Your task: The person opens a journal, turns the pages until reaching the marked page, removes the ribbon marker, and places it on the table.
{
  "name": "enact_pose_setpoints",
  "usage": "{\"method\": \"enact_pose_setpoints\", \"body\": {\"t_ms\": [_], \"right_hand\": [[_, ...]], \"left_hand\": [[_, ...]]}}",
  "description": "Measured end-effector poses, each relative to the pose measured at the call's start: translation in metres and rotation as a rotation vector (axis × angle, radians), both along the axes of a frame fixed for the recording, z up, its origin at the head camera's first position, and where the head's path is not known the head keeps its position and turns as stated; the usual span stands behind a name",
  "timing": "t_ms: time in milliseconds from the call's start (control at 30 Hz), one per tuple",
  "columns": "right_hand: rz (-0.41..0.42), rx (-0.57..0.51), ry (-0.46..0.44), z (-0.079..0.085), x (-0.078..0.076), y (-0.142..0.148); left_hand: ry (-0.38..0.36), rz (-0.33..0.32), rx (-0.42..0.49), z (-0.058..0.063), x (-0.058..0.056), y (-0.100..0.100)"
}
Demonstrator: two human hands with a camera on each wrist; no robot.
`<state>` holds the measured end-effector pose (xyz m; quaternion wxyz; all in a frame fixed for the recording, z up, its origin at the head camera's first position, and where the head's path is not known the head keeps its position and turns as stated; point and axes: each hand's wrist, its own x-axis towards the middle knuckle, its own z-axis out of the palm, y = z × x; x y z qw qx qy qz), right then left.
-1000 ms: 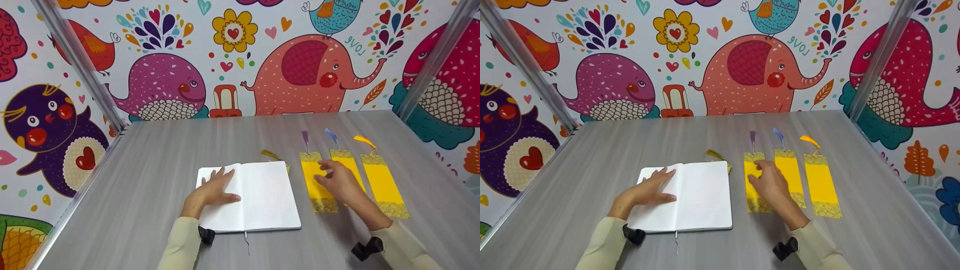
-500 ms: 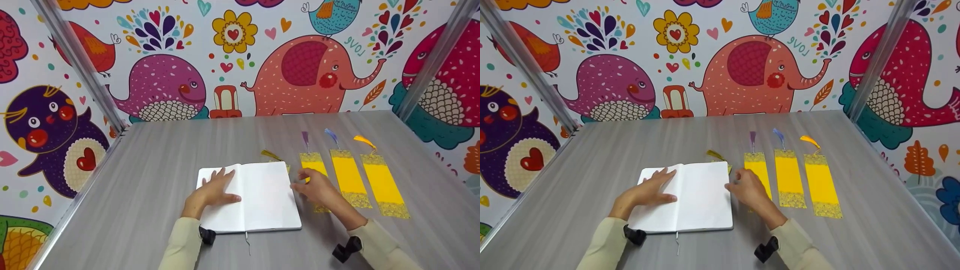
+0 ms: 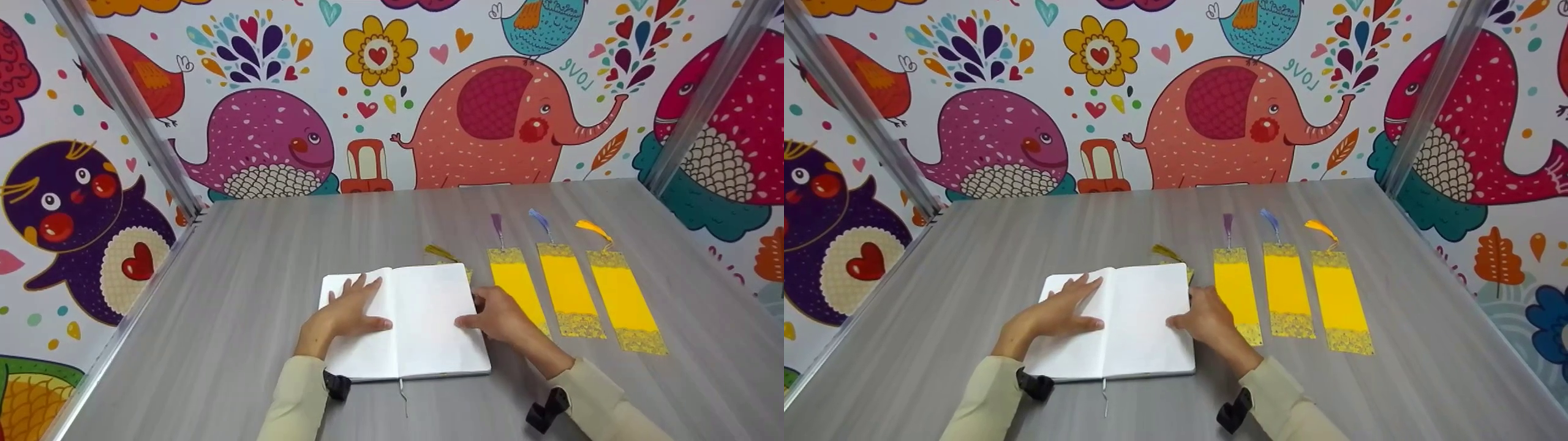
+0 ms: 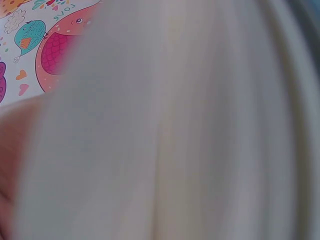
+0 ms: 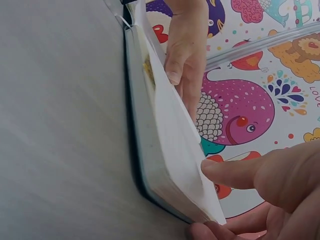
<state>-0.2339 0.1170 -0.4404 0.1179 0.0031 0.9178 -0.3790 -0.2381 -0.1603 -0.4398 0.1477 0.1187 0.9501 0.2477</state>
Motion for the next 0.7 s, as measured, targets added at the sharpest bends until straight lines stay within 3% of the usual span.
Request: {"method": "enact_pose_setpoints", "body": {"t_ms": [400,700], "right_hand": [[-0.015,0.057,0.131,-0.0042,0.0061,-0.0066],[-0.073,-0.094,0.155,-0.0001,0.0032,-0.0035]], "left_hand": [[-0.001,0.000,-0.011,-0.0007,0.0002,-0.0001],[0.005,-0.005,-0.010,-0.0010,-0.0001,-0.0006]]}}
